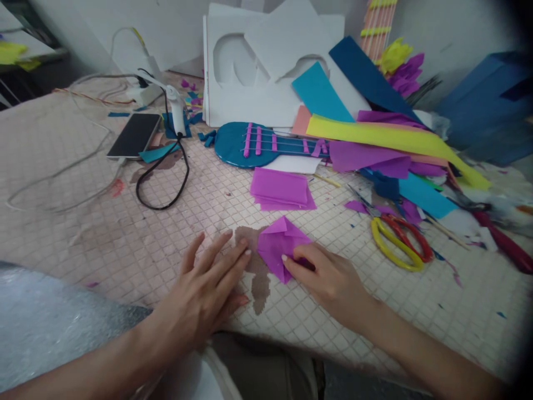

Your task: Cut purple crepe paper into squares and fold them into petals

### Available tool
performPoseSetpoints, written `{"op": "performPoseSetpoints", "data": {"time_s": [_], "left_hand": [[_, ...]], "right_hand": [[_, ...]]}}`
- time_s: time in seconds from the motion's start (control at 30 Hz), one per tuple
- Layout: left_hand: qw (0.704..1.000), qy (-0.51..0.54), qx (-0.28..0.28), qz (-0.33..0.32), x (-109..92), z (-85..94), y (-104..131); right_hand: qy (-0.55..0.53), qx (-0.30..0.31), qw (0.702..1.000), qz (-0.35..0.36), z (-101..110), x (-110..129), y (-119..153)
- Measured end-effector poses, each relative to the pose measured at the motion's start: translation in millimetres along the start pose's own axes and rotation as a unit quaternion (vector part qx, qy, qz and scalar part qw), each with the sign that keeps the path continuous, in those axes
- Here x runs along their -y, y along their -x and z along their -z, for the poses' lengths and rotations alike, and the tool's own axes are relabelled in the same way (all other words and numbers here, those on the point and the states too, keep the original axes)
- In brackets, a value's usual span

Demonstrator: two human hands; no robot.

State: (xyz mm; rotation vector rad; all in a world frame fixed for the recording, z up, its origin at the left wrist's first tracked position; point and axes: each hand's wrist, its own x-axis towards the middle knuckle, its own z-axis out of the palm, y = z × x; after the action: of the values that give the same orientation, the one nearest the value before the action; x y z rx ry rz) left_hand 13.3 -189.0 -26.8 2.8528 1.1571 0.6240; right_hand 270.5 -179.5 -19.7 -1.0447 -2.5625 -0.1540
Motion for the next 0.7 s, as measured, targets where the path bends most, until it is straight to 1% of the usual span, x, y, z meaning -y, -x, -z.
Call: {"op": "performPoseSetpoints", "data": {"time_s": [0.03, 0.13, 0.23, 0.3, 0.4, 0.53, 0.7], "left_hand": [[1.000, 0.009, -0.003, 0.002, -2, 1.5, -2], [0.999, 0.045, 0.008, -0.027, -11, 3.6, -12], [0.995, 0.077, 0.032, -0.053, -22, -0.6, -21], [0.994, 0.084, 0.044, -0.063, -25, -5.4, -24], [0.993, 0.083, 0.051, -0.073, -26, -10.4, -24], [0.992, 0.077, 0.066, -0.077, -24, -9.6, -21], [0.992, 0.069, 0.077, -0.073, -24, -6.4, -19]], "right_hand": [[-0.002, 0.003, 1.000, -0.002, 0, 0, 0], [-0.004, 0.024, 1.000, -0.011, 0, 1, 0], [-0.013, 0.031, 0.999, -0.020, -2, 1, 3], [-0.035, 0.020, 0.999, -0.031, -4, 0, 5], [-0.083, 0.003, 0.994, -0.071, -6, -1, 7], [-0.143, -0.001, 0.981, -0.130, -4, 0, 4], [-0.169, 0.023, 0.970, -0.171, -3, 1, 0]]}}
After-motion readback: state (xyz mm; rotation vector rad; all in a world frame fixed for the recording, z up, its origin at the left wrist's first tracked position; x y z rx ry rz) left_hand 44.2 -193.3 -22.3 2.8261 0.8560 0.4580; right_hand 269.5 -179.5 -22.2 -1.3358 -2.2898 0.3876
